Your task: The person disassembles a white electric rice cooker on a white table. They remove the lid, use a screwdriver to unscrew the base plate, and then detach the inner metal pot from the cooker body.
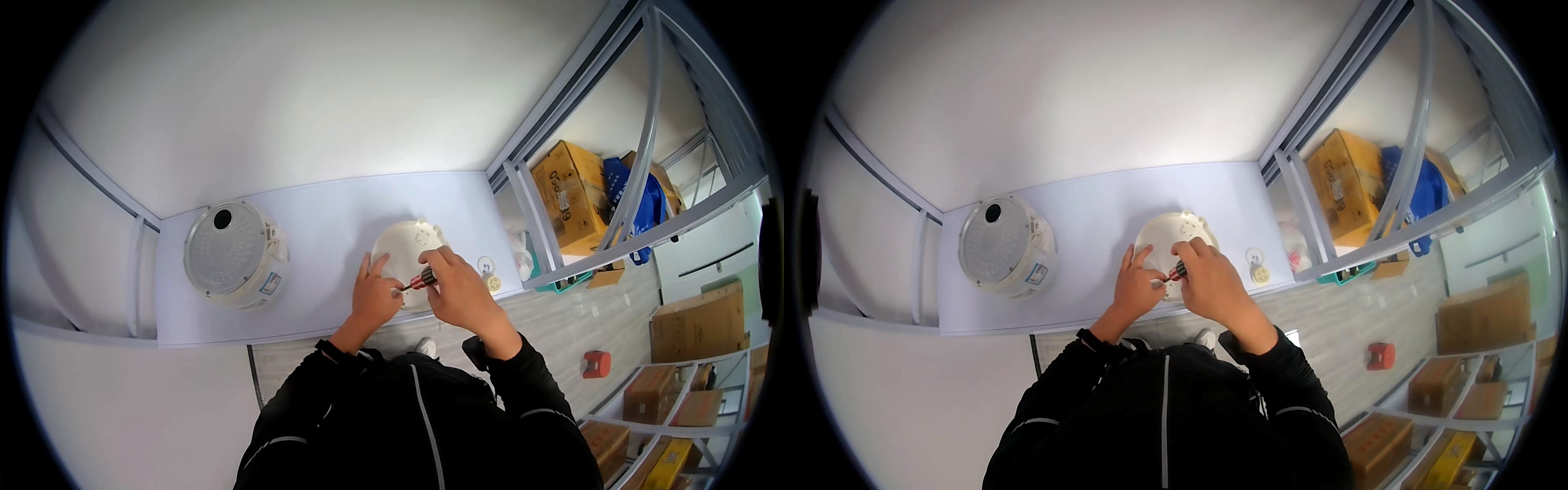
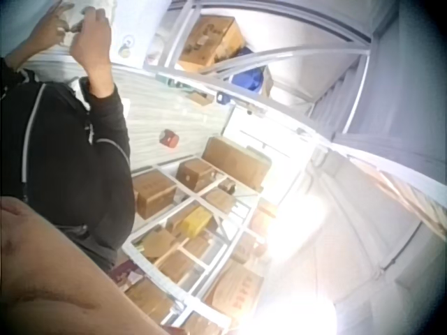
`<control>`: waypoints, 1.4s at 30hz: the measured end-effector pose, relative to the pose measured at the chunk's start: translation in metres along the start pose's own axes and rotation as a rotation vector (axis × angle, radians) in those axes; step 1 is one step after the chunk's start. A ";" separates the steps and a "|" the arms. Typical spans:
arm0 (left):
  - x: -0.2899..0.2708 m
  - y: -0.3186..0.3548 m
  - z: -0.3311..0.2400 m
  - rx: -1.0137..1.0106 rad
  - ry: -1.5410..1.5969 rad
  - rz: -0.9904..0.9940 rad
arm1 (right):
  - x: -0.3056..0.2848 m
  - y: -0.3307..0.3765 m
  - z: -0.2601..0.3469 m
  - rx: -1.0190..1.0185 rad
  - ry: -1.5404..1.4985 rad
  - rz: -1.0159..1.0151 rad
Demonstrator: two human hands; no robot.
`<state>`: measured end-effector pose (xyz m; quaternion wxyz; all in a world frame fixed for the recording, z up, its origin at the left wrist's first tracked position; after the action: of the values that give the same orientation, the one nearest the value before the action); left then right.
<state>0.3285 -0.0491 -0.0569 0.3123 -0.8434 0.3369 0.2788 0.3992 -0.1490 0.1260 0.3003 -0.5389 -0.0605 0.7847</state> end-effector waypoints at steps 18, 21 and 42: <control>0.005 0.000 0.006 -0.064 -0.016 0.042 | 0.012 0.002 -0.020 0.294 0.190 0.212; 0.008 -0.001 0.007 -0.059 -0.020 0.045 | 0.009 0.003 -0.004 -0.040 -0.052 0.057; 0.017 0.000 0.019 -0.134 0.024 0.078 | 0.017 0.010 -0.031 0.309 0.118 0.131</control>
<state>0.3334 -0.0421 -0.0809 0.2397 -0.8520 0.3538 0.3025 0.4183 -0.1546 0.0952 0.3309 -0.5342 0.1136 0.7695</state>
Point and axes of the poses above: each hand's wrist, its own y-axis away from the middle knuckle, its own x-axis out of the palm, z = x × y, the point moved 10 cm from there along -y, towards the middle knuckle, and after that the axes turned 12 degrees about -z, right-handed, at the moved point
